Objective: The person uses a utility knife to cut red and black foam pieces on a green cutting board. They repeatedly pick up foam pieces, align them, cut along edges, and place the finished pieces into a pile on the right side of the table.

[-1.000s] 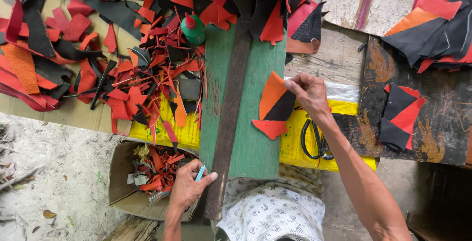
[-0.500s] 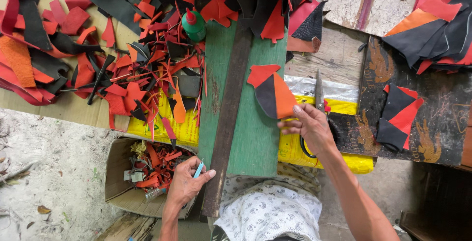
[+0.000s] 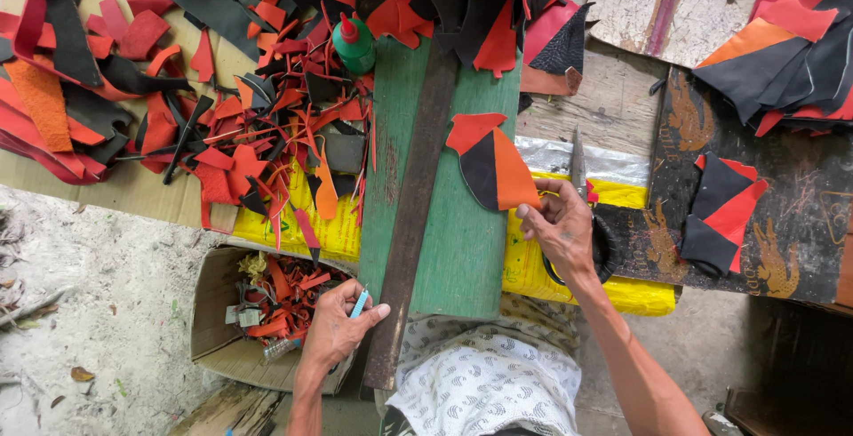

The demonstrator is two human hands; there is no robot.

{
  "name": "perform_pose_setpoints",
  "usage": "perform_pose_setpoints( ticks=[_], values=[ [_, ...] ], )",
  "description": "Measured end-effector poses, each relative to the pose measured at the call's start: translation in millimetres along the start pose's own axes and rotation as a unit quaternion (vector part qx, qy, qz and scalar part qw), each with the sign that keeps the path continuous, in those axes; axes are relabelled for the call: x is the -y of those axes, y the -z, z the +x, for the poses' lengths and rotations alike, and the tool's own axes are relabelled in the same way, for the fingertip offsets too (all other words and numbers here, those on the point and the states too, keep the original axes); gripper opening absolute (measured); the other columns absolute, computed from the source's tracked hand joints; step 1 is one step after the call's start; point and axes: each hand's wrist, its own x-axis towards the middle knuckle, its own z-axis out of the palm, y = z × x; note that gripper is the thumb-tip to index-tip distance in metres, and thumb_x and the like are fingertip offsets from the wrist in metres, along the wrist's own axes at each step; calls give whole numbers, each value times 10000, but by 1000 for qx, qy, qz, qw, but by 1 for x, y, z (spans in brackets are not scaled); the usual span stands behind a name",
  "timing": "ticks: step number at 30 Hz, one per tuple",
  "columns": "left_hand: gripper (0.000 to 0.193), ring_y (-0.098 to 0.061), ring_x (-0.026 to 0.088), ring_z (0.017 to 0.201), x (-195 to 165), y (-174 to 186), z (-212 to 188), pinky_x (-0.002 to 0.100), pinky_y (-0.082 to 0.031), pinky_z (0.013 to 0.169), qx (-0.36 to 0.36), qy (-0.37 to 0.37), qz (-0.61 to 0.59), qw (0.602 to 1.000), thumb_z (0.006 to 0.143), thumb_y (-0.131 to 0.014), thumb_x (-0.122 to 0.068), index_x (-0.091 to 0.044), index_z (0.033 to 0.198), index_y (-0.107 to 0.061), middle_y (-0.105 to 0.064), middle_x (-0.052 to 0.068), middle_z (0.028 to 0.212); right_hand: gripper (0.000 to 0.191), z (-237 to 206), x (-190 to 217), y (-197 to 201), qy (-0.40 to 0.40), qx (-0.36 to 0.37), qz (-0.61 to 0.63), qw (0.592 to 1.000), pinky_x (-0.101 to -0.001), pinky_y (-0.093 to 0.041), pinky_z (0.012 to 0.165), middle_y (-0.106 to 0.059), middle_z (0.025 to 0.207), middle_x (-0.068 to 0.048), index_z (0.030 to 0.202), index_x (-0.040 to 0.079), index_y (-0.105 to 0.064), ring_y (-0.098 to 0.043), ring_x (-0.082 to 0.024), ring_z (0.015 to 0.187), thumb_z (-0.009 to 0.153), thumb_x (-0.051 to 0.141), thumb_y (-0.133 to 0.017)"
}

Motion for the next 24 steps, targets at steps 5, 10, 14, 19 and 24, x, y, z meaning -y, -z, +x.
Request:
perform_pose_setpoints(
  ticks=[5, 10, 14, 19, 24],
  values=[
    [319, -396, 29, 536, 3, -1, 0, 245, -332, 463, -1, -16, -14, 1000, 797, -856, -141, -62, 746, -551, -479, -56, 599, 389, -1, 3, -1, -66, 30, -37, 997, -240, -518, 543, -674, 852, -56, 1194, -55, -568, -633, -84, 698, 912, 140, -751],
    [325, -419, 48, 536, 13, 0, 1, 263, -344, 465, -10, 16, -1, 1000, 788, -862, -150, -46, 741, -558, -493, -41, 603, 443, 10, 2, 0, -65, 59, -6, 996, -248, -495, 524, -669, 805, -55, 1222, 9, -582, -601, -92, 635, 838, 101, -784],
    [305, -454, 42, 568, 42, 0, 8, 257, -378, 490, -13, -31, -11, 999, 771, -873, -151, -50, 742, -587, -519, -39, 635, 263, 15, 5, 27, -39, 60, 74, 995, -252, -514, 568, -681, 883, -29, 1111, -17, -648, -608, -84, 687, 888, 88, -740],
    [362, -590, 109, 581, 98, 5, 41, 269, -482, 539, -17, 46, 22, 999, 713, -937, -166, -26, 721, -603, -588, 20, 623, 176, 72, 35, 124, 91, -36, 54, 994, -236, -479, 614, -646, 884, -22, 1133, -6, -629, -571, -73, 734, 974, 56, -668],
    [385, -754, 170, 875, 99, 15, 75, 319, -510, 890, 28, -117, 92, 989, 677, -968, -219, -35, 626, -634, -826, 80, 791, 223, 164, 57, 173, 100, -85, -2, 991, -260, -464, 580, -592, 874, -10, 1226, 0, -564, -531, -89, 705, 1023, 84, -596]
  ],
)
